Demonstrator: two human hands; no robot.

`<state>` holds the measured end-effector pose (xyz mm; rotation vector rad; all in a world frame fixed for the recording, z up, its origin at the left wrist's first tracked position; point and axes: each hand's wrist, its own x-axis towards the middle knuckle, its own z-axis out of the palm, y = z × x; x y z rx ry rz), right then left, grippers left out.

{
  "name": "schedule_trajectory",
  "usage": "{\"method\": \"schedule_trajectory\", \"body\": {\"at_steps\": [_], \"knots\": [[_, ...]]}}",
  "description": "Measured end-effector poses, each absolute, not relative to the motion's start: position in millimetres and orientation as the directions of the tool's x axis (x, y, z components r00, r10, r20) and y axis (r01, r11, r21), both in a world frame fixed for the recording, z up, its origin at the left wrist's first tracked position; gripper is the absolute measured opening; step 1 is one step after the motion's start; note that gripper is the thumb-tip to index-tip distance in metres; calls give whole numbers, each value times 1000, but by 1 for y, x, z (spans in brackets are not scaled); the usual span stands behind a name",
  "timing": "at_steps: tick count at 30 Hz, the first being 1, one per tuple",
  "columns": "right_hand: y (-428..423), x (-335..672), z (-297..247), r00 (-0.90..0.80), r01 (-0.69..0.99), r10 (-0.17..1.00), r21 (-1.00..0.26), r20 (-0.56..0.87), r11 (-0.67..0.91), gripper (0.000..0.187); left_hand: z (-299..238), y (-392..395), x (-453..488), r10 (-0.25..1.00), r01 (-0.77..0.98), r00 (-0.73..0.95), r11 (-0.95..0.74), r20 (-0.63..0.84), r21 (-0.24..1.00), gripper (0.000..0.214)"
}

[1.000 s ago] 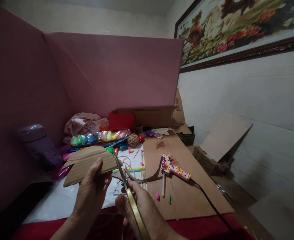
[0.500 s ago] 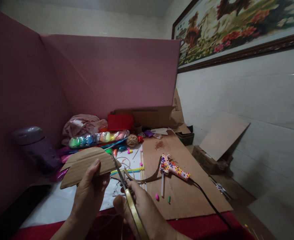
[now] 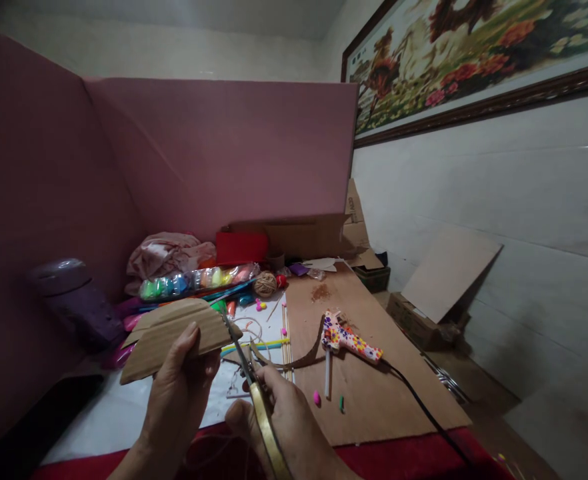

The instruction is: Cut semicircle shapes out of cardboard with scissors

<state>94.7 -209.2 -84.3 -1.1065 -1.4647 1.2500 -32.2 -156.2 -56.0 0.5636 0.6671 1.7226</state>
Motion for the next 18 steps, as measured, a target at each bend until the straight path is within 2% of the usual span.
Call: {"method": "schedule_trajectory", "body": {"at_steps": [4, 10, 18], "knots": [[-211, 97, -80, -202, 109, 975, -988, 90, 113, 56, -55, -156, -31, 971, -705, -236, -193, 31, 683, 20], [-215, 96, -76, -190, 109, 979, -990, 69, 91, 67, -54, -158, -31, 971, -707, -235, -200, 41, 679, 20], [-216, 98, -76, -181, 58, 981, -995, 67, 79, 59, -58, -155, -32, 978, -704, -200, -188, 62, 685, 13]]}}
